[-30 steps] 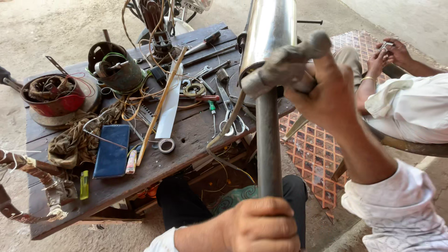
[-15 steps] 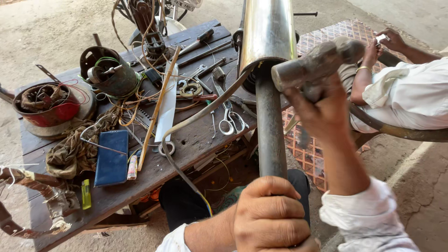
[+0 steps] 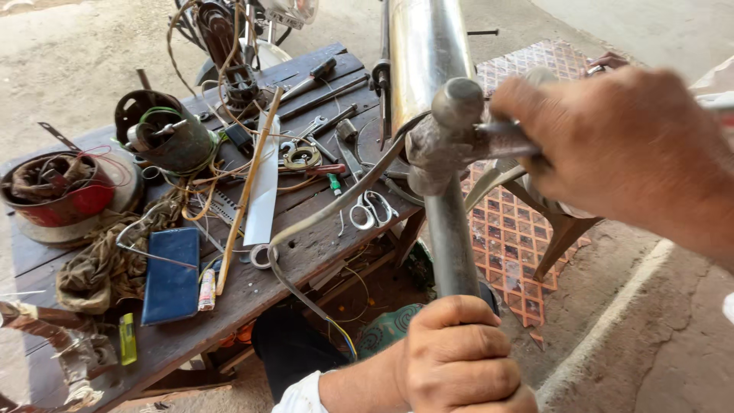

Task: The person sits at an outdoor workbench and cuts and strips the ends of colored wires with scissors, then holds a metal pipe against a bench-mounted fixture and hammers a metal cylinder onto the pipe, tapping it repeatedly to seat it, before setting the hammer down and handling small parts on the bench.

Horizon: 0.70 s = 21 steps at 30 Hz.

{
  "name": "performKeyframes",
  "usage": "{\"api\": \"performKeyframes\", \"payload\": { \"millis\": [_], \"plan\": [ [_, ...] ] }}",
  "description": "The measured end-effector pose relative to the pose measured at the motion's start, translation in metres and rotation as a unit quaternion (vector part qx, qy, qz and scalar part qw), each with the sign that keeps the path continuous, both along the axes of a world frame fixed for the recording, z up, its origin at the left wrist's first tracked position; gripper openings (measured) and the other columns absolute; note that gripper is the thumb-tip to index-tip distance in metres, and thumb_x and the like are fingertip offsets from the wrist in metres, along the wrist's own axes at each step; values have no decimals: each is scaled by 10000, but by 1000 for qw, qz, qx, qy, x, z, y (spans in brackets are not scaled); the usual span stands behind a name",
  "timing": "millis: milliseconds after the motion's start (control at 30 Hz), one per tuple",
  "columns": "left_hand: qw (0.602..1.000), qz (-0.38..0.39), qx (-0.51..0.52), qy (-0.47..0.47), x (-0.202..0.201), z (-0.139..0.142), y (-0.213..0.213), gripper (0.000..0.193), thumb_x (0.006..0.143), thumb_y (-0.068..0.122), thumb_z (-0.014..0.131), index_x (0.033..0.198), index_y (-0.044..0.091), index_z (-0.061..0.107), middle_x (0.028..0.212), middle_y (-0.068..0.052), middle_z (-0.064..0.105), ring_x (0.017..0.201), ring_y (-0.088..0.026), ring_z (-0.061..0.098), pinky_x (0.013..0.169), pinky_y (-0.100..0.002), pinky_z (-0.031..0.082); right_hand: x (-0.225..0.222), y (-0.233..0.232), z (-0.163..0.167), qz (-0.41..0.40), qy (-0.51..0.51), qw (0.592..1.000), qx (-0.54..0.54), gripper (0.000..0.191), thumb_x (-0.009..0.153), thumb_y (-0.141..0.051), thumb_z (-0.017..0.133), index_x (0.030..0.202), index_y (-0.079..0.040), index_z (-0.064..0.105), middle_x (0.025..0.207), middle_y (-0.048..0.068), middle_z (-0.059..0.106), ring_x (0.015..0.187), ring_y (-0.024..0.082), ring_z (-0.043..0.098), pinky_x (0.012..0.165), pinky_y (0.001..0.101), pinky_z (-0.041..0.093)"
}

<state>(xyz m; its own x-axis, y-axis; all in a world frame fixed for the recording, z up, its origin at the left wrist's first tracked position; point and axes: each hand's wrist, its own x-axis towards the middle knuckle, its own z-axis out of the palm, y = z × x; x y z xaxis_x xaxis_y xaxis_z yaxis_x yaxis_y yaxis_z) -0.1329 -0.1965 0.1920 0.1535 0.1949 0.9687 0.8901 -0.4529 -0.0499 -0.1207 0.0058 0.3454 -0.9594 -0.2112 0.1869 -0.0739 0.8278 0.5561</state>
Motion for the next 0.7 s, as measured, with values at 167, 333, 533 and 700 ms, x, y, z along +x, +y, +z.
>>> {"api": "performKeyframes", "payload": {
  "millis": [167, 333, 533, 700],
  "plan": [
    [999, 4, -33, 4, 5, 4, -5, 59, 853, 101, 682, 901, 133, 669, 786, 24, 524, 825, -170, 649, 859, -332, 547, 17, 11, 3, 49, 55, 977, -198, 325, 924, -179, 742, 1187, -29, 624, 650, 67, 668, 554, 153, 680, 509, 299, 543],
    [999, -2, -39, 34, 7, 7, 6, 43, 920, 114, 692, 896, 141, 669, 792, 21, 523, 836, -191, 646, 873, -370, 541, 16, 37, -30, -40, -25, 997, -64, 388, 894, -311, 749, 1202, -98, 649, 649, 30, 668, 515, 95, 658, 514, 252, 530],
    [999, -35, -8, -17, 20, -23, -2, 77, 941, 146, 719, 875, 105, 718, 843, -5, 640, 857, -181, 684, 895, -378, 578, 1, 42, -30, 162, 155, 924, -309, 526, 883, -329, 857, 1281, -86, 616, 613, 41, 531, 512, 102, 529, 497, 253, 445],
    [874, -241, -365, -211, 51, -77, -35, 23, 979, 99, 673, 982, 79, 685, 915, -36, 663, 931, -180, 696, 956, -342, 568, -26, 40, -52, 147, 172, 848, -478, 671, 747, -204, 946, 1280, -75, 559, 860, 12, 669, 677, 92, 610, 620, 263, 529]
  ]
}}
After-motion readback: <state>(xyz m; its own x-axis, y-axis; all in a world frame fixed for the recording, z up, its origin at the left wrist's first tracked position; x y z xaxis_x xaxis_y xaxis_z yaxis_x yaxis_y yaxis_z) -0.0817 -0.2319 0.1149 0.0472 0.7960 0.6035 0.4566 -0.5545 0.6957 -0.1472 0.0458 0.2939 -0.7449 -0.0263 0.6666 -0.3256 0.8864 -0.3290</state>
